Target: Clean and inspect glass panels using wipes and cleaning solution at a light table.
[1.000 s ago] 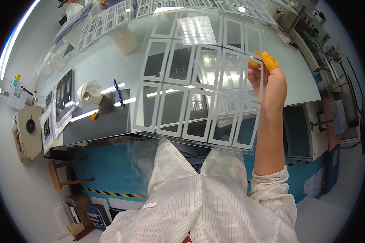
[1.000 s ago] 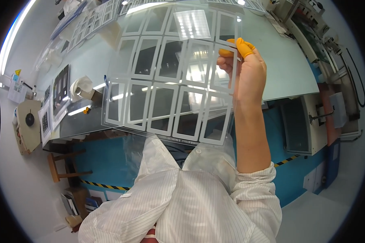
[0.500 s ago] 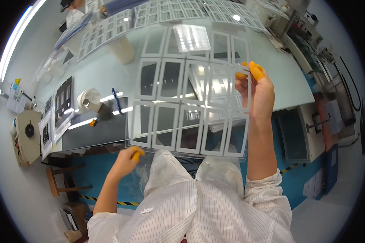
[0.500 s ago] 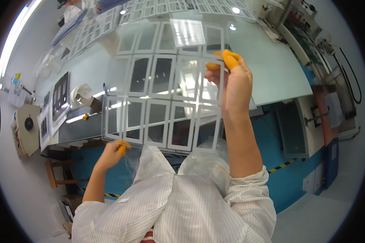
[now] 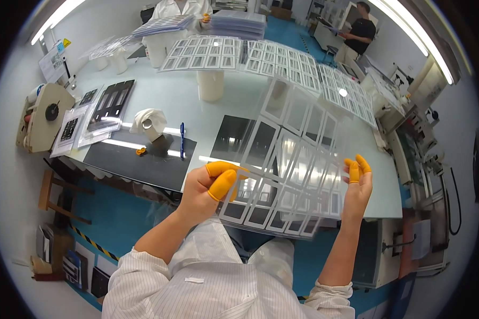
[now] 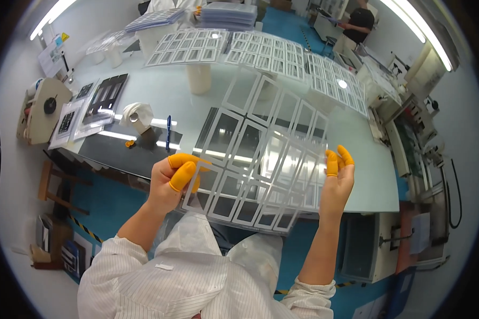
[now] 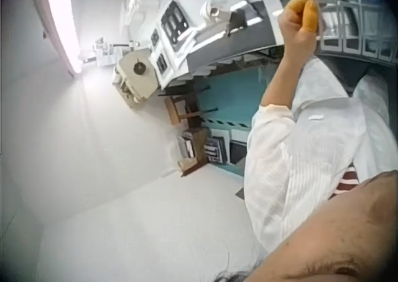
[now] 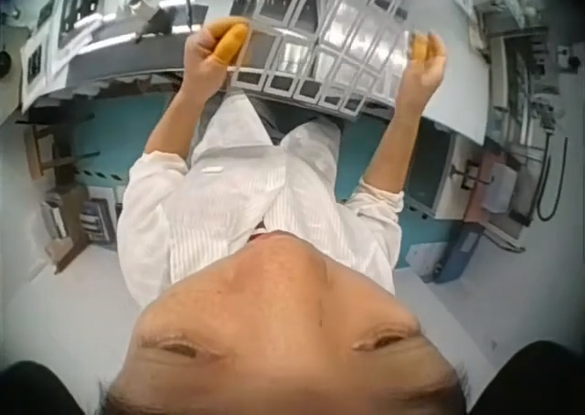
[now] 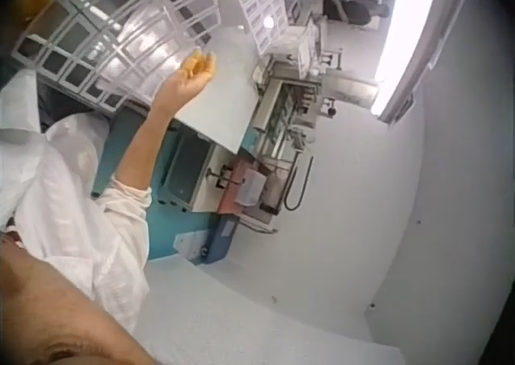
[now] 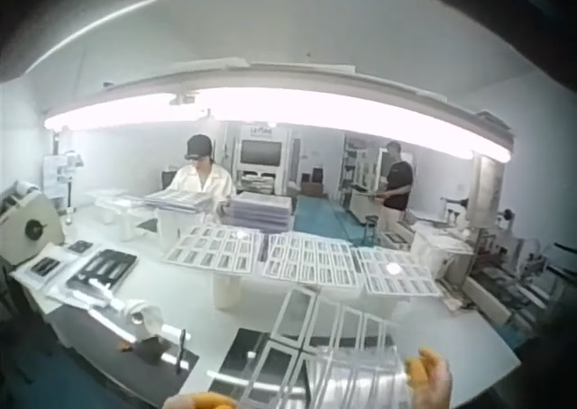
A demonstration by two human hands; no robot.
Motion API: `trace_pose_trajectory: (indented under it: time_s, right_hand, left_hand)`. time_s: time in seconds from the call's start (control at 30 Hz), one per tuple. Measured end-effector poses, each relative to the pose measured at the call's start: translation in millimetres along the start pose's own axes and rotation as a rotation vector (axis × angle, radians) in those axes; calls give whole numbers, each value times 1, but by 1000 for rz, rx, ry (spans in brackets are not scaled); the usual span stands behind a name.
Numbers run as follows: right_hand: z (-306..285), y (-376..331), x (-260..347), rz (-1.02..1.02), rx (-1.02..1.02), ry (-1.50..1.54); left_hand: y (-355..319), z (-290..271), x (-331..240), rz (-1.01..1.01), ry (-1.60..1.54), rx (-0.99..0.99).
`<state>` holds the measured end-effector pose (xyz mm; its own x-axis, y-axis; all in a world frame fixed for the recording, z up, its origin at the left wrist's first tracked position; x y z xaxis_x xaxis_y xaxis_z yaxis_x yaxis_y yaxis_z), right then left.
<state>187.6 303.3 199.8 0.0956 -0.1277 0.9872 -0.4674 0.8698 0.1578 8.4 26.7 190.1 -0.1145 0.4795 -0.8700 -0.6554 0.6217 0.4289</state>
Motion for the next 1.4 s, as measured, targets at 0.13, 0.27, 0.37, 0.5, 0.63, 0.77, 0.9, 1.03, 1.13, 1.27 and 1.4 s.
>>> trace_pose_trajectory:
  time_s: [0.13, 0.27, 0.37, 0.5, 0.63, 0.77, 0.9, 1.03, 1.13, 1.27, 1.4]
  right_hand:
    - [57, -40, 94, -561, 62, -495]
    - [126, -88, 154, -1097, 113, -649]
    - [143, -92, 162, -1091, 83, -791]
    - [141, -97, 171, -1091, 59, -830]
    - [133, -95, 174, -1085, -4, -910]
    - [121, -93, 173, -1094, -76, -968]
    - [101, -100, 176, -1160, -42, -979]
    - [91, -108, 171, -1212, 33, -983]
    - [90, -118, 171, -1217, 74, -950]
    - [87, -129, 172, -1277, 113, -883]
    - [87, -132, 171, -1270, 121, -898]
  left_hand:
    - [0, 36, -39, 372, 611, 17]
    - [-10, 71, -57, 662, 803, 11]
    - [-15, 84, -63, 731, 898, -25]
    - [-19, 98, -65, 818, 985, -27]
    - [-19, 111, -66, 870, 965, -12]
    - [-9, 120, -69, 742, 932, 97]
    - [12, 103, -80, 720, 837, 87]
    - [38, 77, -115, 815, 894, -93]
    - [56, 72, -138, 883, 893, -131]
    - [68, 76, -149, 890, 880, -79]
    - [66, 88, -153, 968, 935, -3]
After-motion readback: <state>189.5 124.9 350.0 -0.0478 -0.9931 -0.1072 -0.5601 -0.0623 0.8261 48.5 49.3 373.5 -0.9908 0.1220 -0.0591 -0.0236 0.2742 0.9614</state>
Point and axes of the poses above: each hand's wrist, its own y-axis towards the middle knuckle, its own z-axis out of the palm, x = y × z, the point moved 10 cm from there along y, towards the middle knuckle, and after that the axes turned 3 degrees about z, right-handed, at the moved point
